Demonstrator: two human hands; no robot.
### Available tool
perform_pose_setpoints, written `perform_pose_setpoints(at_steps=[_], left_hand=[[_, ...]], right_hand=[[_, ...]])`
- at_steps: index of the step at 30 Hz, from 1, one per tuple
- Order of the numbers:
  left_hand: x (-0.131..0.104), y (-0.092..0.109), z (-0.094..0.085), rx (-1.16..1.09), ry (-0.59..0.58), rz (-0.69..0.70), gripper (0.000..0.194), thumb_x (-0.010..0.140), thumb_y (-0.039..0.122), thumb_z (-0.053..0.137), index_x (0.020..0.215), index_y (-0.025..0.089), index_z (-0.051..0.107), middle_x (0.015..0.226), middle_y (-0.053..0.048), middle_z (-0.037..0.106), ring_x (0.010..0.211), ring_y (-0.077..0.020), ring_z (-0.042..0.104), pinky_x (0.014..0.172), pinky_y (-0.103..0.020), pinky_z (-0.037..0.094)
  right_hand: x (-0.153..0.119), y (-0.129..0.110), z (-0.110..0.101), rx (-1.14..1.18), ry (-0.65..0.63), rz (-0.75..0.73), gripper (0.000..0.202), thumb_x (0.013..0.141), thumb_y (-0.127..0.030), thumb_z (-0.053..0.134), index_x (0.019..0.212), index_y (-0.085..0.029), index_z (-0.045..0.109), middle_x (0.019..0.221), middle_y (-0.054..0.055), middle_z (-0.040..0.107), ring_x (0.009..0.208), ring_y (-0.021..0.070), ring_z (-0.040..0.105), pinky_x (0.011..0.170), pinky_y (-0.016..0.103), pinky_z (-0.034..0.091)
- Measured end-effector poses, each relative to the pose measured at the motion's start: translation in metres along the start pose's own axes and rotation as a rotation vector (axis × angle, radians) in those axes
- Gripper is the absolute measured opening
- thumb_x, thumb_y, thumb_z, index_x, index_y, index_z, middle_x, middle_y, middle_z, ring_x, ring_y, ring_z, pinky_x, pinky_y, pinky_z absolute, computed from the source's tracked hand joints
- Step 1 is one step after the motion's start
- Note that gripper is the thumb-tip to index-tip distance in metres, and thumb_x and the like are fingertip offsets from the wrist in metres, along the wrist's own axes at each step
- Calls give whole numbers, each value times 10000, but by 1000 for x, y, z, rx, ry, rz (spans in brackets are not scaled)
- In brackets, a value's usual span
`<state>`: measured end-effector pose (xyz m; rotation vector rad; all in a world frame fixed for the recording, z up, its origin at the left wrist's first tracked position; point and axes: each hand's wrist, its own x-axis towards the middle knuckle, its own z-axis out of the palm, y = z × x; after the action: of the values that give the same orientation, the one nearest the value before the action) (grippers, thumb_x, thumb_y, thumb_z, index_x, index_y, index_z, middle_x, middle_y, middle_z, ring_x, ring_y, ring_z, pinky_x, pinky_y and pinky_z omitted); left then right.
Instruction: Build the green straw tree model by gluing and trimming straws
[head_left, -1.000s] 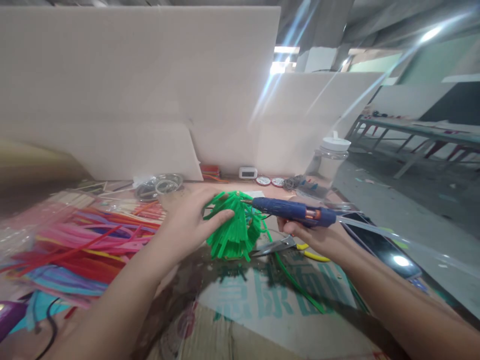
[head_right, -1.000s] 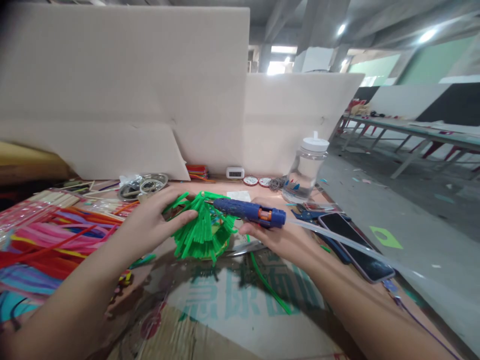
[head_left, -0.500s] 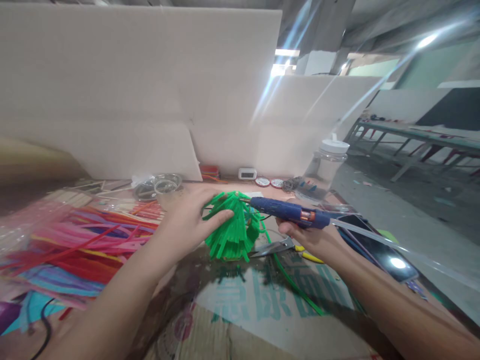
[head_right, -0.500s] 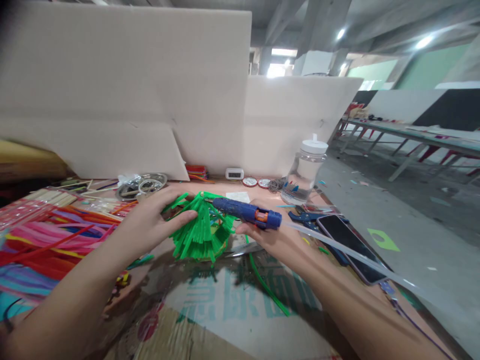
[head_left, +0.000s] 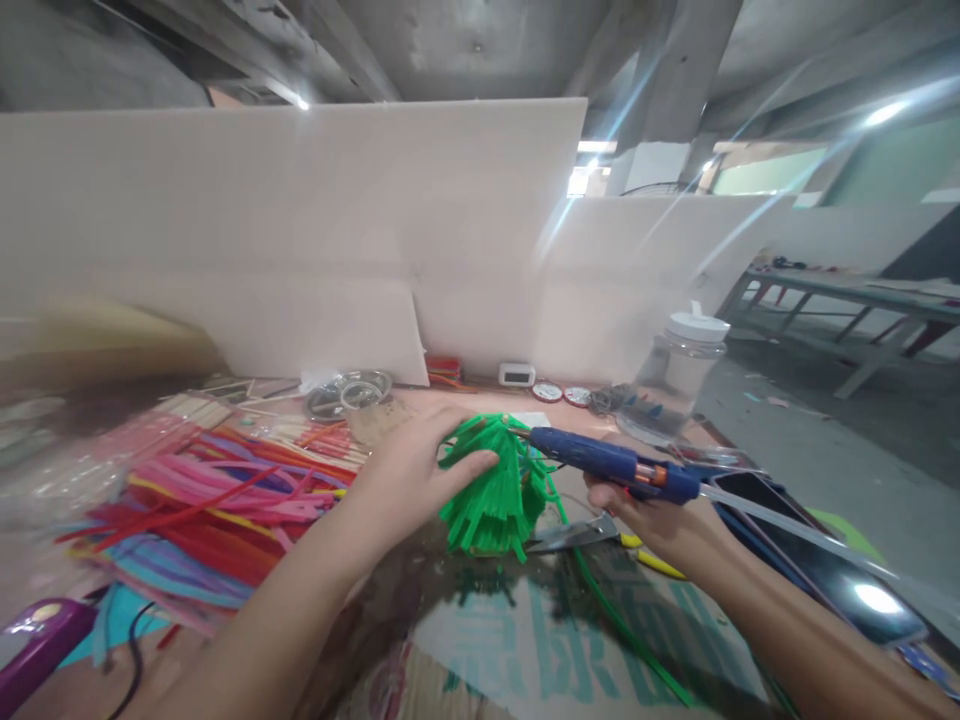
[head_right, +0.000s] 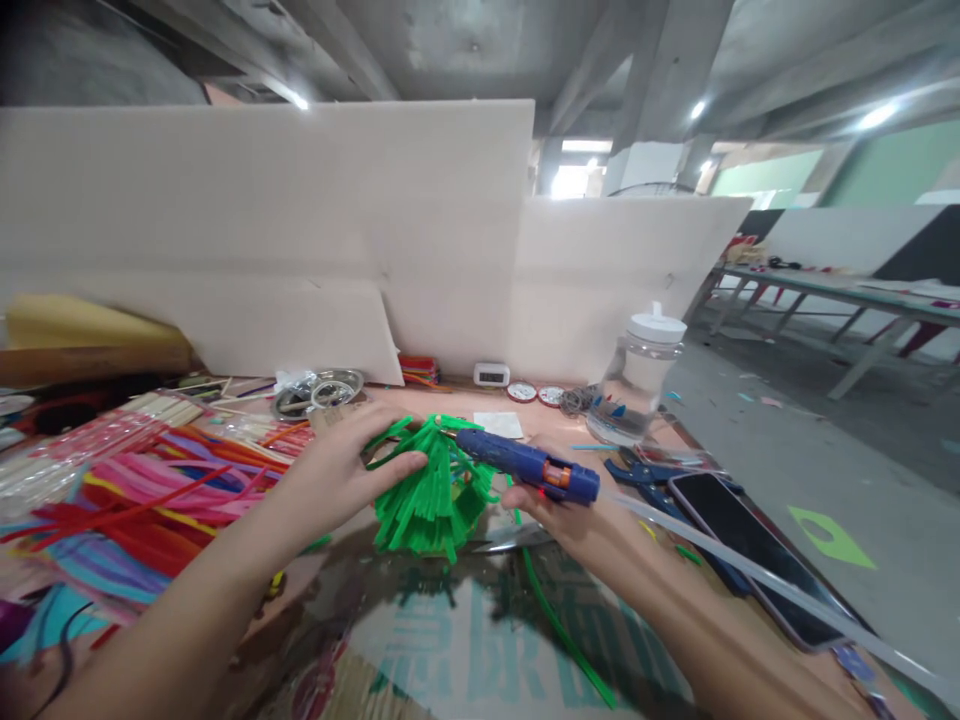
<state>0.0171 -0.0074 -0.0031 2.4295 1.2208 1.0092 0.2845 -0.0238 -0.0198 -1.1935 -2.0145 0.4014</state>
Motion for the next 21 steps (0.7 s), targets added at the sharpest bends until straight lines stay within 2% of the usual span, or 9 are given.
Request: perform_pose_setpoints(at_steps=[9,15,21], left_hand=[[1,-1,0,9,8,9,277,927,424,583,1110,221,632,1100,-32,683,1040,-212,619,898,-327,465],[2,-2,1,0,5,-8,306,915,417,602,1120,192,634,1148,-51,678,1086,-217,607,939,-349,460],[2,-2,0,22,15,19,311,913,415,605,1120,186,642,1157,-60,681,1099,-224,607,960,-367,461]], right_hand=[[-4,3,-1,-20,-2,0,556,816,-769,490,710,-224,518,622,5,547,566,172,513,536,297,404],[-1,0,-2,12,-12,-33,522,824,-737,520,730,-225,557,655,23,594,602,192,563,578,317,464],[0,0,-2,-13,28,-43,598,785,-810,474,735,-221,564,663,36,618,614,200,575,574,316,478]])
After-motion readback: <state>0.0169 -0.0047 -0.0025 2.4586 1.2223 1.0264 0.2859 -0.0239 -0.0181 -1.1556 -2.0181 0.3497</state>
